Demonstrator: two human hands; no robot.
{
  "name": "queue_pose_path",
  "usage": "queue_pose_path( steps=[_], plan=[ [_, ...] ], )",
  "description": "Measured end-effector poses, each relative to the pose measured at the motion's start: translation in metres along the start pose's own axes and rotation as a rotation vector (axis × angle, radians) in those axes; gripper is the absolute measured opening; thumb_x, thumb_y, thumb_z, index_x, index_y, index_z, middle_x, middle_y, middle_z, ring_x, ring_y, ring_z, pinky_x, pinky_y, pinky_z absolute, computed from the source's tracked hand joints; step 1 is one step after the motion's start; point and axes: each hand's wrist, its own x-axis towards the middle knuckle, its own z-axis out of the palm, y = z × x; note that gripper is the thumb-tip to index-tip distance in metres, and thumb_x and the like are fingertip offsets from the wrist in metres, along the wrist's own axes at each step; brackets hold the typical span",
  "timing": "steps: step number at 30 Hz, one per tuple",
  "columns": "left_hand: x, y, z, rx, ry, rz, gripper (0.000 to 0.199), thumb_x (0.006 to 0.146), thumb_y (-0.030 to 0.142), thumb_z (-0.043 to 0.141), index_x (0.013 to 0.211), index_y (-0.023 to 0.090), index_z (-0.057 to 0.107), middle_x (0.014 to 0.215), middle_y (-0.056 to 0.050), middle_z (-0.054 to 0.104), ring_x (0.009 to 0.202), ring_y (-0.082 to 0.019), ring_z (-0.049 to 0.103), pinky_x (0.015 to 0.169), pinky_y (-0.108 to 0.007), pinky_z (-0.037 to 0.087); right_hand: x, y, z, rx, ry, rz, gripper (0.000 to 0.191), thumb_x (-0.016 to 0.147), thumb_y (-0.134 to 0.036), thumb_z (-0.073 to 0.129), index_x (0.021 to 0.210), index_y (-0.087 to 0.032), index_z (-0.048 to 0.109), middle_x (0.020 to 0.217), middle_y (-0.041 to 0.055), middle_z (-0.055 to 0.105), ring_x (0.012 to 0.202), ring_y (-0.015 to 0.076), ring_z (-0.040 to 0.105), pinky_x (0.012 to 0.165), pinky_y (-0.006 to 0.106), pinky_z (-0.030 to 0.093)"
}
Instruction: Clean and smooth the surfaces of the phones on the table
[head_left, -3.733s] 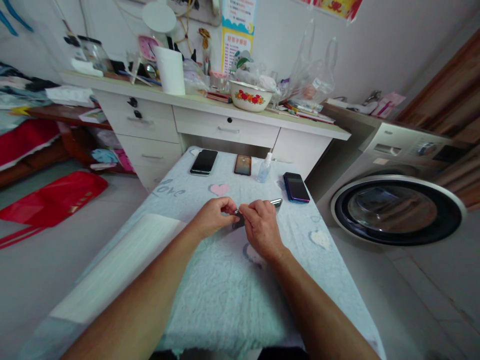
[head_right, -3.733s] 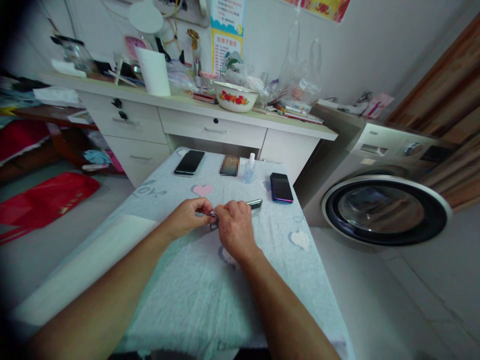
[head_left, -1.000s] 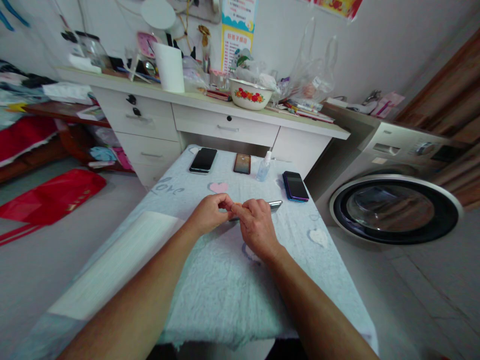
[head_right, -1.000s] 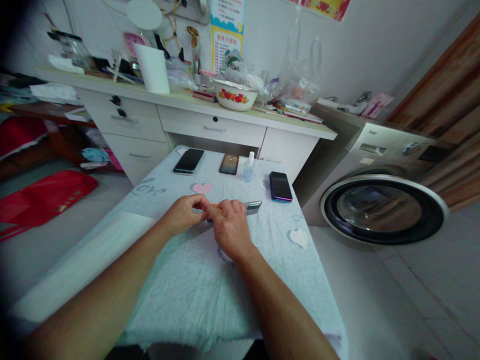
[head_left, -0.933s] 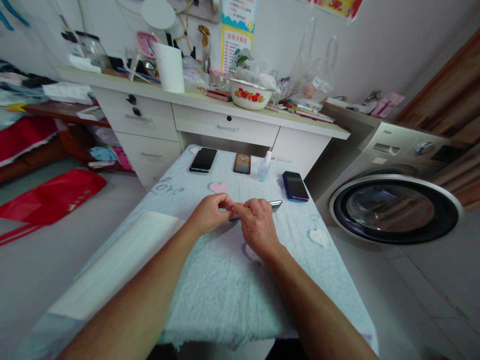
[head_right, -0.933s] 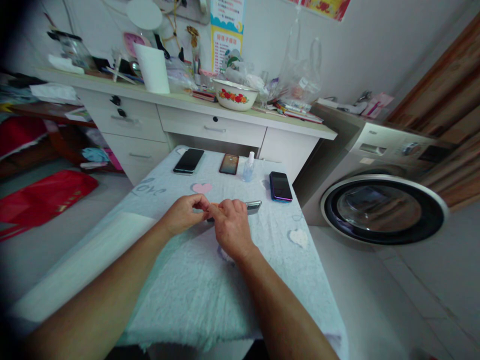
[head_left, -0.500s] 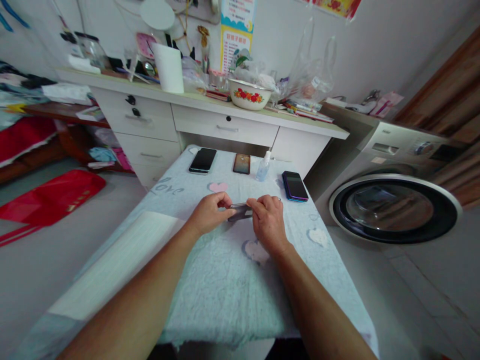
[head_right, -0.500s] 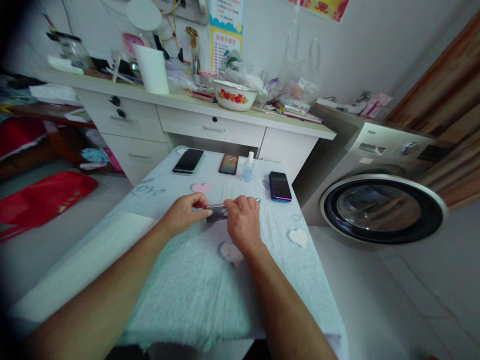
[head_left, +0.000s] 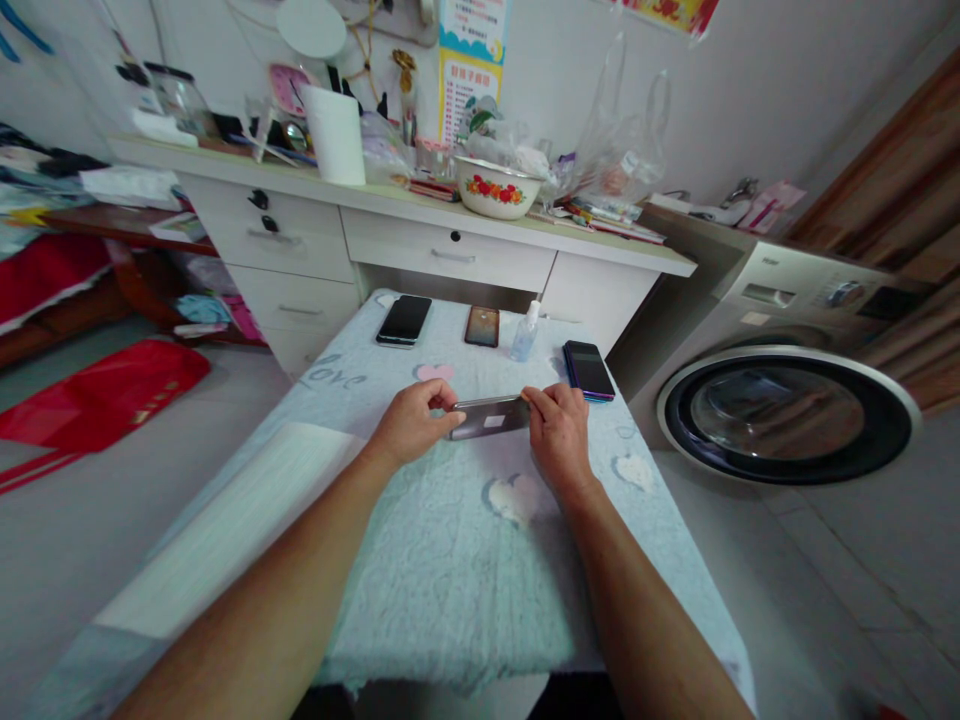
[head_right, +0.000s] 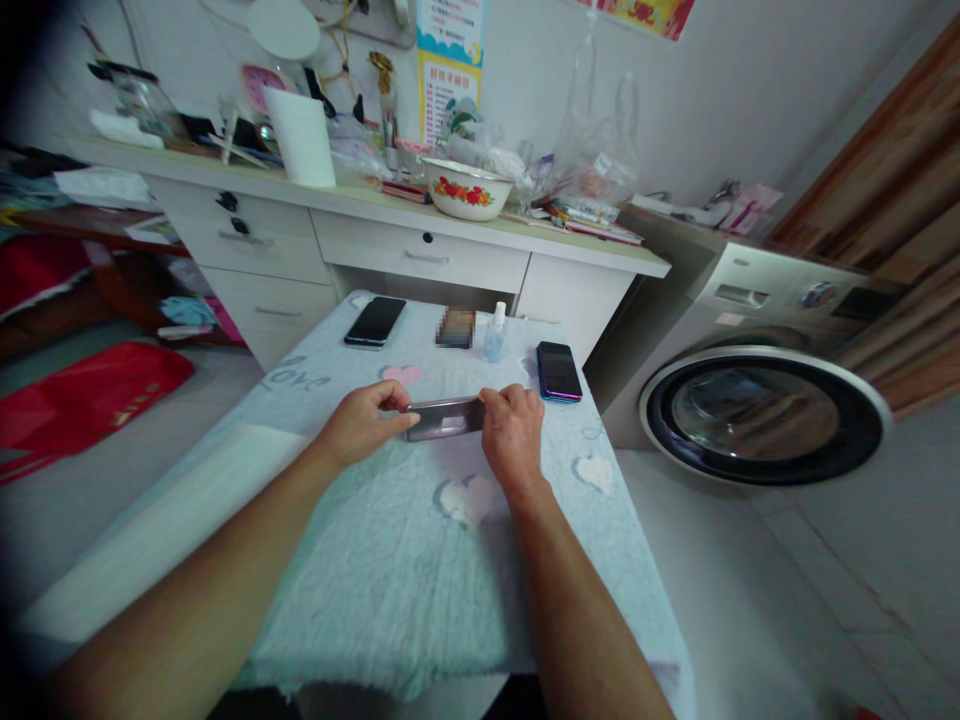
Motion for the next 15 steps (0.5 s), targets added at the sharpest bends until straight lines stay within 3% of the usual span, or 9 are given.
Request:
queue_pose_path(
  steps=[15],
  plan=[
    [0.001,-0.003,0.0,0.042,0.001,0.016,0.014,0.068,0.032,0.064,0.071,0.019,0.057,0.072,0.002,0.063,0.071,-0.015,0.058,0.075,-0.029,0.046,0.0,0.012,0.006,0.031,0.051,0.094,0.026,0.094,-0.022,0.047,0.102,-0.019,0.072,0.085,0.0075,0.058,0.084,0.0203,0.048,0.075,0.034,0.036]
  ],
)
